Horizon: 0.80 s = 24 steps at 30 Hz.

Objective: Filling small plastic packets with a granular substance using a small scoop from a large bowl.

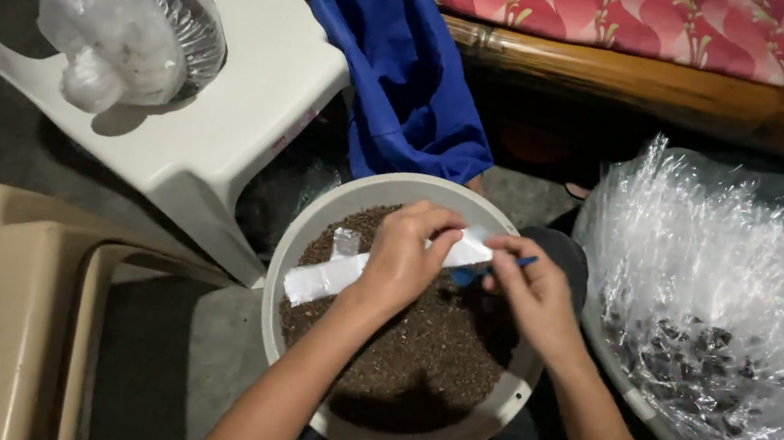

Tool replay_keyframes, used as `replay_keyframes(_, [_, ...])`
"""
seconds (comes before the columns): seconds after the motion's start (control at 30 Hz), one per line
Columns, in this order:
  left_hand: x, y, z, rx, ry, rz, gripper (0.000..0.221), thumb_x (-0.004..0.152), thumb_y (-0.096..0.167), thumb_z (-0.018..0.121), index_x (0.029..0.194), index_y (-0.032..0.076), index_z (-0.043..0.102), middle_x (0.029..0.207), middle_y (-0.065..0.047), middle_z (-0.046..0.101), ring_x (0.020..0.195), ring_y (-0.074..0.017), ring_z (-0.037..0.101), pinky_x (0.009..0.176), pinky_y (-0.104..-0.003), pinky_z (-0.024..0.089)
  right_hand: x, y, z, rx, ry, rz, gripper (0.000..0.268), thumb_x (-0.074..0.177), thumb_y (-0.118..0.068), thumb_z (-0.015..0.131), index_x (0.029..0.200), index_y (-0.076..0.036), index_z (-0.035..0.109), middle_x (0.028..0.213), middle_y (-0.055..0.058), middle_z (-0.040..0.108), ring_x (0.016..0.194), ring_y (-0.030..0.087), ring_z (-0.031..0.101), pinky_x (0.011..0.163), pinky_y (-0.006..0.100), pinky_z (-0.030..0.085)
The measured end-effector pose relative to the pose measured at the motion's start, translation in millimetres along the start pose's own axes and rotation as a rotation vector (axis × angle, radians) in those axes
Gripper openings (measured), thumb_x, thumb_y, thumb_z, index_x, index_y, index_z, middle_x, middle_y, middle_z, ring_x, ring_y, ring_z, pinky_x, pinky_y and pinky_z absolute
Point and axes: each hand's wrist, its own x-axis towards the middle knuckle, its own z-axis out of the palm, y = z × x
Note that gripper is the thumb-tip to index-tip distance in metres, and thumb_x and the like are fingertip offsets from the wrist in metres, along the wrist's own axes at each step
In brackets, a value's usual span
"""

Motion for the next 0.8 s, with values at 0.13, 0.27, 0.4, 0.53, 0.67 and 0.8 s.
replay_keyframes(0.13, [-7.3,-54.2,80.2,0.212,-0.019,0.111,0.006,0.086,0.011,0.074,0.088,0.015,0.078,0.074,-0.005,0.068,0.07,-0.0272,0.068,0.066,-0.036,0.055,-6.8,-7.6,-24.9,-0.131,0.048,-0.037,0.023,0.106,-0.021,0.058,0.114,-0.006,0.073,0.067,0.009,0.069,0.07,0.015,0.062,0.074,0.033,0.054])
replay_keyframes(0.27, [-22.7,-63.0,111.7,0.49,-0.032,0.321,0.004,0.076,0.007,0.074,0.079,0.008,0.072,0.071,-0.009,0.061,0.069,-0.031,0.063,0.061,-0.041,0.047,-19.5,10.9,-47.6,-0.142,0.082,0.074,0.026,0.107,-0.025,0.057,0.113,-0.005,0.074,0.067,0.011,0.071,0.068,0.017,0.062,0.07,0.032,0.052])
replay_keyframes(0.4, [-13.1,-69.3,99.4,0.196,-0.155,0.063,0.015,0.079,0.01,0.079,0.093,0.006,0.077,0.081,-0.016,0.069,0.078,-0.0381,0.07,0.073,-0.045,0.056,-11.5,39.1,-59.8,-0.06,0.109,0.12,0.028,0.108,-0.026,0.056,0.117,-0.005,0.072,0.069,0.014,0.071,0.064,0.018,0.066,0.062,0.03,0.055])
replay_keyframes(0.53, [-2.3,-35.6,42.7,-0.001,-0.105,-0.112,0.008,0.082,0.016,0.08,0.089,0.016,0.078,0.08,-0.01,0.071,0.081,-0.0364,0.072,0.074,-0.042,0.058,-2.2,31.9,-21.1,0.118,0.075,0.113,0.034,0.109,-0.02,0.05,0.135,0.001,0.058,0.084,0.013,0.067,0.073,0.018,0.067,0.069,0.029,0.06])
replay_keyframes(0.67, [-5.2,15.0,-14.9,-0.115,-0.058,-0.127,0.01,0.083,0.016,0.08,0.093,0.019,0.08,0.089,-0.005,0.076,0.087,-0.0332,0.073,0.08,-0.04,0.058,2.4,-4.1,22.9,0.194,-0.155,0.063,0.052,0.104,-0.016,0.052,0.151,0.003,0.04,0.076,0.013,0.068,0.066,0.017,0.07,0.068,0.029,0.06])
replay_keyframes(0.8, [-8.9,73.3,-58.4,-0.514,0.011,-0.032,0.012,0.083,0.008,0.081,0.093,0.014,0.079,0.099,-0.007,0.076,0.095,-0.0228,0.074,0.089,-0.036,0.057,34.7,82.4,44.4,0.139,-0.303,0.021,0.043,0.089,-0.001,0.074,0.13,-0.001,0.064,0.083,0.016,0.075,0.065,0.02,0.069,0.065,0.033,0.059])
